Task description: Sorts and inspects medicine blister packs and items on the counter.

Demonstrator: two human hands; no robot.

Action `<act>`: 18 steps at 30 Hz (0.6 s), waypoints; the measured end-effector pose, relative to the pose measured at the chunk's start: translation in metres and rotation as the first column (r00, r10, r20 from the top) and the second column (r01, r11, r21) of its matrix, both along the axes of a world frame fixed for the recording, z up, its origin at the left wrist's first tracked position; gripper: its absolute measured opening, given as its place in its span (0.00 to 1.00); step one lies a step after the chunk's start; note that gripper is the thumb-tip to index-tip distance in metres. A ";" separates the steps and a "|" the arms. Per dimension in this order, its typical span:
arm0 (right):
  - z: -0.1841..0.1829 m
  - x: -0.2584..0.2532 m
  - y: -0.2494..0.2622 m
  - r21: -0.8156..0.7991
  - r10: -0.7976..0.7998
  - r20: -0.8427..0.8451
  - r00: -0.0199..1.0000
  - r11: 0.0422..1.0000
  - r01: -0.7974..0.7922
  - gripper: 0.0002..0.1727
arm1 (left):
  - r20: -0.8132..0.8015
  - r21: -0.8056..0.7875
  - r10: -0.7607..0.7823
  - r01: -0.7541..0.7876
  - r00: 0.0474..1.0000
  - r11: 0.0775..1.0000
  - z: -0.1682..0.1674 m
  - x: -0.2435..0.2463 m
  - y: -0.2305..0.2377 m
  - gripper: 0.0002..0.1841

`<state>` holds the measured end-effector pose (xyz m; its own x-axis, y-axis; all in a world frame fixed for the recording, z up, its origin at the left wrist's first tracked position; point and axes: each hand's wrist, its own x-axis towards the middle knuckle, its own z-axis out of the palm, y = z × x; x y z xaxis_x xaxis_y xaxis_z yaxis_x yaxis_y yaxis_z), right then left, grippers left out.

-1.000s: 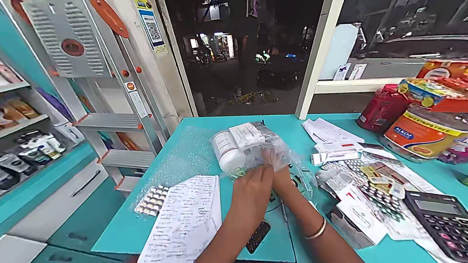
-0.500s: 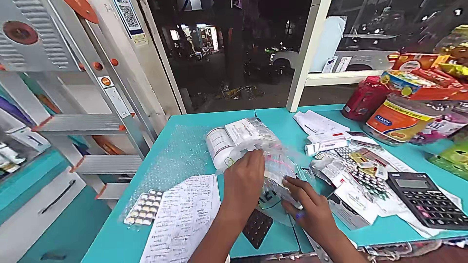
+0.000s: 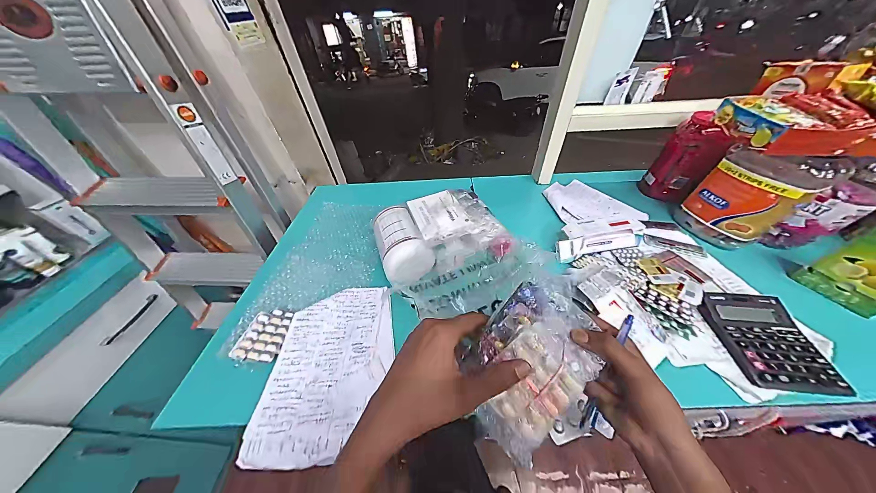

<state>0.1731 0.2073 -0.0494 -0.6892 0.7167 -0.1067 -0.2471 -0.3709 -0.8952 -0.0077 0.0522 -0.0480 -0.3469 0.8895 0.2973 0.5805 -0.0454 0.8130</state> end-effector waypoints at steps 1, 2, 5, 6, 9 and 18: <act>0.000 0.001 -0.001 0.004 0.044 0.019 0.999 0.999 -0.044 0.04 | 0.102 -0.056 -0.089 0.095 0.991 0.994 0.001 0.001 -0.001 0.30; -0.001 0.003 -0.003 0.045 0.068 0.051 0.996 0.996 -0.071 0.05 | 0.189 -0.082 -0.144 0.161 0.972 0.983 -0.001 0.005 -0.002 0.30; -0.011 0.011 -0.001 0.505 -0.033 0.127 0.991 0.862 -0.036 0.19 | 0.336 -0.018 -0.138 0.153 0.932 0.988 -0.019 0.025 -0.006 0.29; -0.016 0.015 -0.001 0.675 -0.108 0.098 0.989 0.738 0.013 0.22 | 0.368 0.010 -0.091 0.094 0.925 0.996 -0.027 0.035 -0.010 0.28; -0.023 0.026 -0.012 0.862 -0.193 0.045 0.980 0.504 0.060 0.10 | 0.480 0.050 0.131 -0.176 0.867 0.983 -0.048 0.059 -0.022 0.31; -0.036 -0.029 -0.091 0.956 -0.197 0.135 0.971 0.282 -0.076 0.07 | 0.006 0.177 0.623 -0.614 0.782 0.769 -0.074 0.051 -0.062 0.36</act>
